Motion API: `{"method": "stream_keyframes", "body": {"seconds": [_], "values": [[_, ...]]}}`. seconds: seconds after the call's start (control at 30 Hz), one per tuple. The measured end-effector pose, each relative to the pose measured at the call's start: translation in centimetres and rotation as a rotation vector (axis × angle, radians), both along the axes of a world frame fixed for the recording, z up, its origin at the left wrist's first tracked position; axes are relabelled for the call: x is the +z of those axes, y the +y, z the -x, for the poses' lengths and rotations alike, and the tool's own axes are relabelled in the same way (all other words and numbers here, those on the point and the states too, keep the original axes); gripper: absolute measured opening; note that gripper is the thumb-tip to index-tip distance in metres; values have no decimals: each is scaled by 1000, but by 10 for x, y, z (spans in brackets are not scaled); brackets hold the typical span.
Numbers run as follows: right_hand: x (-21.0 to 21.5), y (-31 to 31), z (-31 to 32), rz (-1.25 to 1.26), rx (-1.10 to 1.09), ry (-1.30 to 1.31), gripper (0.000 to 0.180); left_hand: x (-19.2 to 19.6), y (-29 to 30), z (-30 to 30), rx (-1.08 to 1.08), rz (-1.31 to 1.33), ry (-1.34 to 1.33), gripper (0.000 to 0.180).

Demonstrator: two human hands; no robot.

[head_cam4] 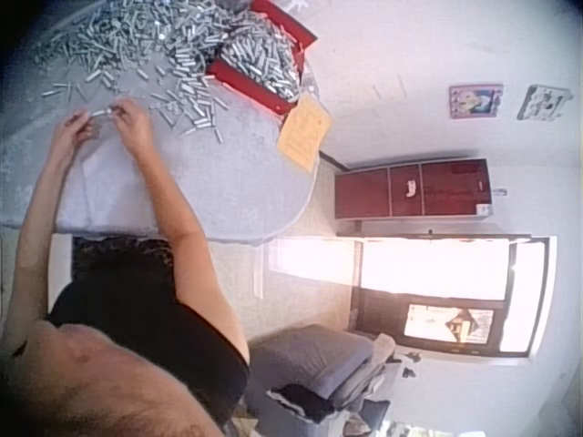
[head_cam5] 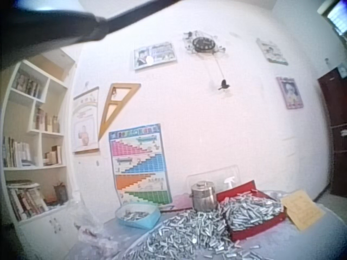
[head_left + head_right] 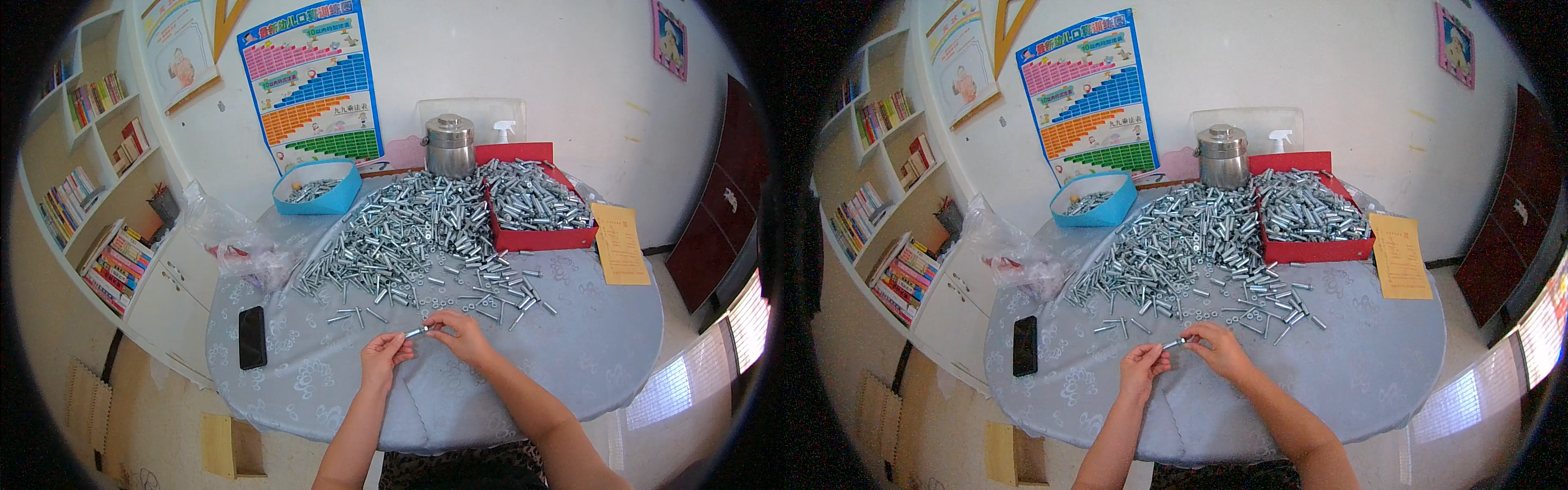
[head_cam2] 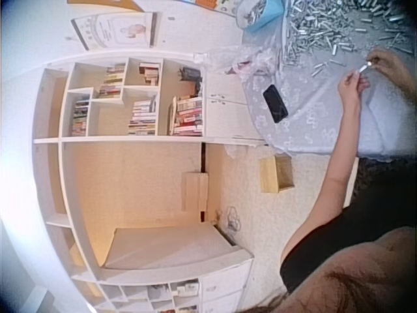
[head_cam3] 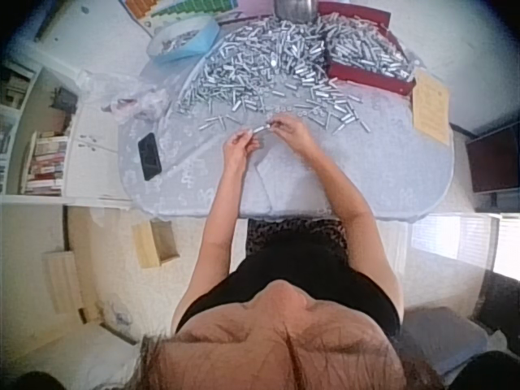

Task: The person sits at a table covered with a large pile of metal bolts and washers. They repeatedly pick up a bolt and a washer, thread the washer onto the bolt, and place the assembled unit into a red box. The process is continuous and repetitive throughout the clip.

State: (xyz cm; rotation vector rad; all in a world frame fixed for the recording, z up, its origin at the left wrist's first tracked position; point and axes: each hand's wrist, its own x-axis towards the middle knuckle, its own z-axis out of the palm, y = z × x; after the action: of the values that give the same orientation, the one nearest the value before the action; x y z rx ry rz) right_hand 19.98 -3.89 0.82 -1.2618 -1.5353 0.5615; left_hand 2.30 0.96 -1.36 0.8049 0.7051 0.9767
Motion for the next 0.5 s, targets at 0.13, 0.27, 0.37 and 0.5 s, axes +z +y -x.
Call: {"method": "stream_keyframes", "body": {"seconds": [0.13,0.27,0.37,0.5], "values": [[4,-2,1,73,43,21,17,-4,2,3,3,11,7,13],[-4,-2,-2,206,22,-13,21,1,-2,-1,-31,-38,26,13],[-6,-2,-2,366,-57,-41,35,-1,-3,-2,-50,-75,28,14],[-6,-2,5,304,-174,75,41,1,-4,-2,-5,-52,10,13]]}}
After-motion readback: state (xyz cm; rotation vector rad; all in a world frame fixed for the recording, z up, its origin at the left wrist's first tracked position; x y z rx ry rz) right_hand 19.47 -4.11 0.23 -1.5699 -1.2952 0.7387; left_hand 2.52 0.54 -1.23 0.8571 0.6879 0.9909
